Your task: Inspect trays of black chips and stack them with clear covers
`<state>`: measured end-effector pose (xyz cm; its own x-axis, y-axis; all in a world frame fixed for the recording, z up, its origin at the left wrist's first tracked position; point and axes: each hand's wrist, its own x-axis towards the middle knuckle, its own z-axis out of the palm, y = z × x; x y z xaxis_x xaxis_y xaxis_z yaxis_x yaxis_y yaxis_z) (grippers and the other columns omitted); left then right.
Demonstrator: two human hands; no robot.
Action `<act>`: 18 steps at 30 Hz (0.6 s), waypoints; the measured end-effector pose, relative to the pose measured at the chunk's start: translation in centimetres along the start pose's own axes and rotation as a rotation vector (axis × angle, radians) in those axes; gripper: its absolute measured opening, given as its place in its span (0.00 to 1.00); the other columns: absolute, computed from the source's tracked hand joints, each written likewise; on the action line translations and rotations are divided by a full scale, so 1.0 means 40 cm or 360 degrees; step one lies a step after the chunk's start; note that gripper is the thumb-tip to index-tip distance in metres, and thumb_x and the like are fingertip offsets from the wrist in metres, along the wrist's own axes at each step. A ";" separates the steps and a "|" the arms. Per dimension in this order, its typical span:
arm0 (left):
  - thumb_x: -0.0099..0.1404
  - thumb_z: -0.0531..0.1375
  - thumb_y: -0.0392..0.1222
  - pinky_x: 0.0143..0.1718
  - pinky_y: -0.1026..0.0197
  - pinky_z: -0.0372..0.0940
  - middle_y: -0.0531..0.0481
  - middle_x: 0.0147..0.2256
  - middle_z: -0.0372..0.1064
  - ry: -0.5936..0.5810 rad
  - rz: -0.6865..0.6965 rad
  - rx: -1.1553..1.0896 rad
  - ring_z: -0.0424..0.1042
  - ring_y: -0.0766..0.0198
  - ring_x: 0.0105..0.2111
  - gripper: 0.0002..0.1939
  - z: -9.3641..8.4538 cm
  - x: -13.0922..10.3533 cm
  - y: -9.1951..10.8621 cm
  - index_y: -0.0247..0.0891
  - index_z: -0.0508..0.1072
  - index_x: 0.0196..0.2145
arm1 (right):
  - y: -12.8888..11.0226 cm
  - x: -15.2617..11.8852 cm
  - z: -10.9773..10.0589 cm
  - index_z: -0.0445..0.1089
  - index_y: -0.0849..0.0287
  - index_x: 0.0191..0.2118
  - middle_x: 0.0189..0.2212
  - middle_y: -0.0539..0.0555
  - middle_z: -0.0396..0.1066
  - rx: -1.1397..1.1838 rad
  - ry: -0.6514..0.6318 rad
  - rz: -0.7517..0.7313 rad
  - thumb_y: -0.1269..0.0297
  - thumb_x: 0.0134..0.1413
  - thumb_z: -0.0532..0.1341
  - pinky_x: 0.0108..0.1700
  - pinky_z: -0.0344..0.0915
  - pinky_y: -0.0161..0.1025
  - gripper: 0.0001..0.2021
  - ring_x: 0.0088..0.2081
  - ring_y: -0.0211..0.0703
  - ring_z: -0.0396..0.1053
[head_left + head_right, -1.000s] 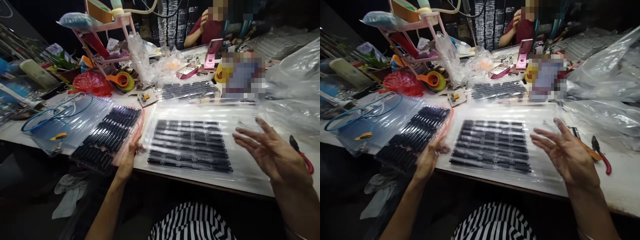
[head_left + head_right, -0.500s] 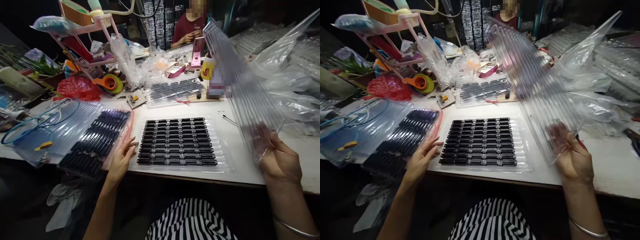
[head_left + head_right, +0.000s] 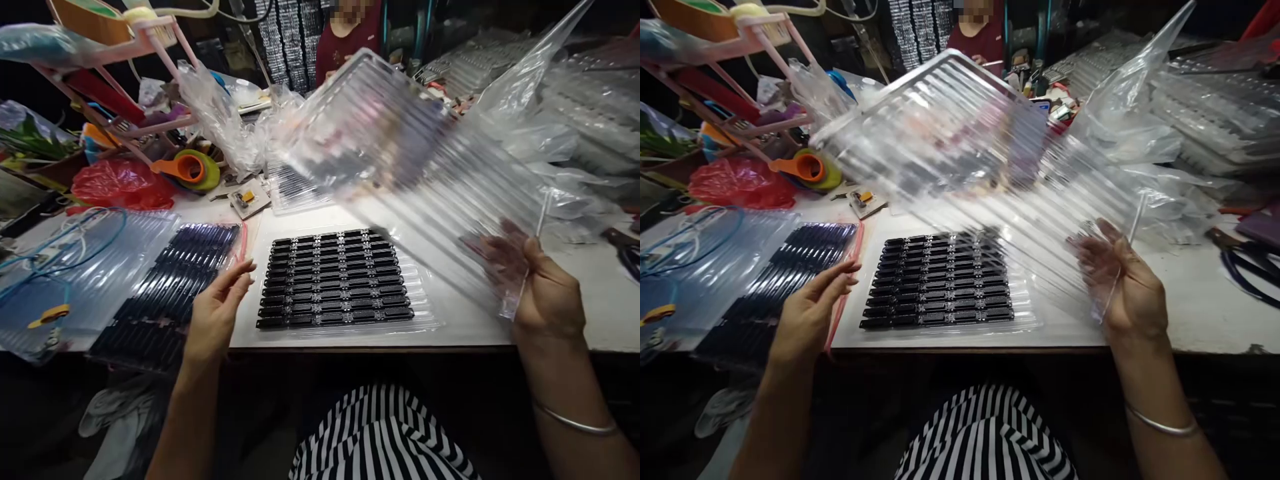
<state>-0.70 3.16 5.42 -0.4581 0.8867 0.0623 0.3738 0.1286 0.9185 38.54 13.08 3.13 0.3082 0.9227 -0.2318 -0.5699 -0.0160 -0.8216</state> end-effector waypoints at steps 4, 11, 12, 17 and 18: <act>0.56 0.56 0.67 0.42 0.55 0.70 0.40 0.48 0.73 -0.0478 -0.0083 -0.0871 0.73 0.54 0.45 0.34 0.028 0.014 0.120 0.38 0.72 0.50 | -0.031 -0.010 0.038 0.72 0.61 0.46 0.27 0.56 0.77 -0.0103 -0.0303 -0.0212 0.68 0.61 0.51 0.25 0.70 0.36 0.15 0.27 0.43 0.75; 0.60 0.64 0.41 0.38 0.59 0.73 0.42 0.32 0.78 -0.0696 0.0011 -0.0850 0.78 0.57 0.34 0.19 0.036 0.058 0.196 0.31 0.70 0.47 | -0.107 -0.008 0.114 0.71 0.59 0.47 0.27 0.55 0.76 -0.0306 -0.0586 -0.0534 0.67 0.60 0.55 0.22 0.65 0.32 0.12 0.25 0.39 0.74; 0.61 0.63 0.40 0.38 0.57 0.74 0.42 0.32 0.78 -0.0717 0.0058 -0.0830 0.78 0.56 0.34 0.17 0.037 0.064 0.196 0.31 0.69 0.46 | -0.119 -0.004 0.123 0.72 0.59 0.46 0.29 0.55 0.76 -0.0297 -0.0609 -0.0556 0.66 0.61 0.54 0.26 0.67 0.32 0.12 0.28 0.38 0.74; 0.59 0.65 0.42 0.32 0.56 0.75 0.49 0.27 0.77 -0.0501 0.0373 -0.0961 0.78 0.57 0.30 0.14 0.050 0.082 0.202 0.38 0.65 0.39 | -0.169 0.008 0.154 0.74 0.61 0.44 0.39 0.55 0.76 -0.0380 -0.0838 -0.0700 0.67 0.63 0.51 0.49 0.68 0.45 0.15 0.41 0.42 0.74; 0.59 0.64 0.42 0.32 0.56 0.75 0.50 0.27 0.77 -0.0431 0.0441 -0.0982 0.78 0.58 0.30 0.13 0.051 0.084 0.203 0.38 0.65 0.39 | -0.174 0.008 0.157 0.74 0.61 0.45 0.37 0.55 0.77 -0.0442 -0.0883 -0.0707 0.69 0.62 0.51 0.47 0.69 0.46 0.14 0.39 0.43 0.75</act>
<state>2.42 8.10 12.31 -0.1673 0.9395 0.2988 -0.1122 -0.3193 0.9410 37.81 15.89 12.05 -0.0061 0.9223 0.3864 -0.2468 0.3731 -0.8944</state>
